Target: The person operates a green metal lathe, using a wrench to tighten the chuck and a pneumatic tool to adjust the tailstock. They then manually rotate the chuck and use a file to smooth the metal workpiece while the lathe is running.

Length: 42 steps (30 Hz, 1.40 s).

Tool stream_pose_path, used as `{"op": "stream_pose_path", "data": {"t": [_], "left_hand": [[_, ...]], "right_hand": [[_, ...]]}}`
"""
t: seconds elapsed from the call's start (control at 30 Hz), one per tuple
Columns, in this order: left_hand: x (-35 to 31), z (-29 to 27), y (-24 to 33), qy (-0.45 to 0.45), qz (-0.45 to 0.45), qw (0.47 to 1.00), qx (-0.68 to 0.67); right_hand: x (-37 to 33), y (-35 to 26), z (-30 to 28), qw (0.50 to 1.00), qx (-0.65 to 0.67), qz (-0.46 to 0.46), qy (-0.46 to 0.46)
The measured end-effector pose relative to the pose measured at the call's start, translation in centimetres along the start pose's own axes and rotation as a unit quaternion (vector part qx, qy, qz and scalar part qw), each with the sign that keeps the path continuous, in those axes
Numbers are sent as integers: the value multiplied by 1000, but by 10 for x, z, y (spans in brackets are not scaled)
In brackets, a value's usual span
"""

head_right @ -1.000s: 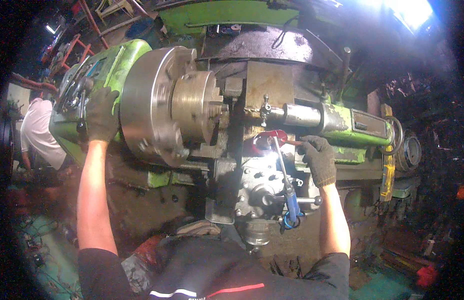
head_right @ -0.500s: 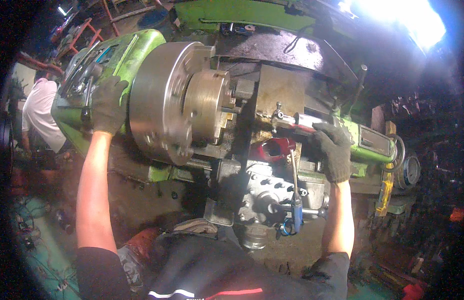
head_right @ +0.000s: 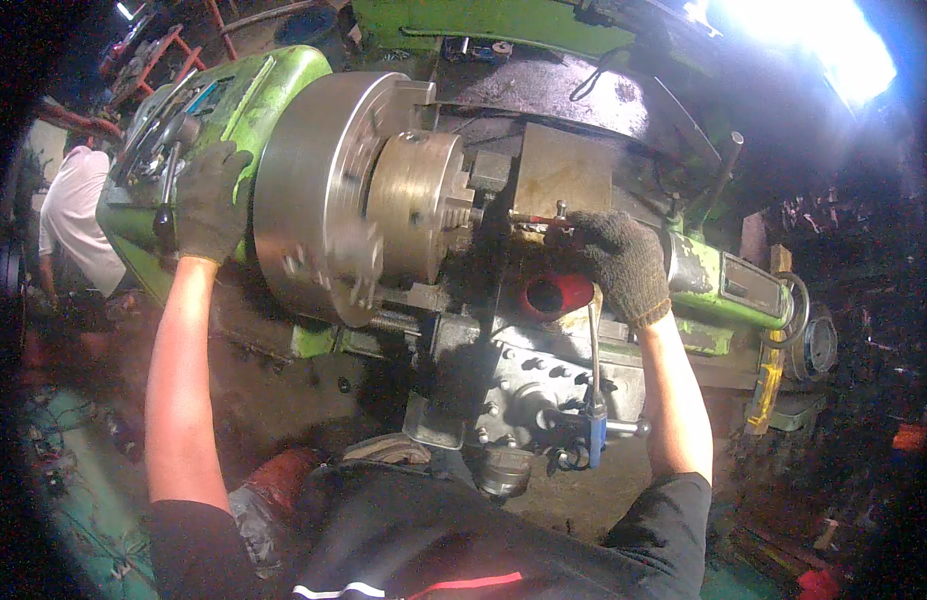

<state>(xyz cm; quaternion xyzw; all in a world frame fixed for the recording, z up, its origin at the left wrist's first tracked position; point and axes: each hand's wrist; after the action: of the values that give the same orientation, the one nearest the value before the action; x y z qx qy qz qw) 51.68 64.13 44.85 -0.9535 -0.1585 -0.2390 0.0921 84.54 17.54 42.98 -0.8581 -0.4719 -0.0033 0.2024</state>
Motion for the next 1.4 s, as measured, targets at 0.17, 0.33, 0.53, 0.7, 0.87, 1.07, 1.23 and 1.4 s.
{"op": "stream_pose_path", "data": {"t": [0.17,0.33,0.53,0.7,0.87,1.07,1.23,1.4], "left_hand": [[2,-2,3,0,-8,1000,-6],[0,-3,4,-1,-9,1000,2],[2,-4,6,-8,-20,1000,0],[4,-5,6,-10,-22,1000,-4],[1,3,-2,-14,-26,999,-11],[0,2,-1,-10,-24,1000,-12],[0,-2,3,-12,-32,999,-14],[7,-1,5,-15,-15,999,-25]], "right_hand": [[0,6,4,997,-73,-38,9],[-1,3,-1,998,-59,-11,-17],[-9,22,4,995,-103,-7,12],[-7,10,-3,988,-132,-65,42],[3,-6,-3,999,-34,-42,3],[8,-11,-20,973,-218,-73,-32],[11,-14,-13,978,-205,-45,-10],[19,-9,0,998,-4,56,15]]}}
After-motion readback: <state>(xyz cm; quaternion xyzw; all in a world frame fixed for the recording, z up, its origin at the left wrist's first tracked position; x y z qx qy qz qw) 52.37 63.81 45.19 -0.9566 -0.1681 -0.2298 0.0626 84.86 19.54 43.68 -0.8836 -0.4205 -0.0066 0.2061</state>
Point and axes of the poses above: each hand's wrist, its own x-axis towards the middle knuckle, its own z-axis out of the palm, y = z × x, and after that the axes turned 11 degrees about -x, right-handed
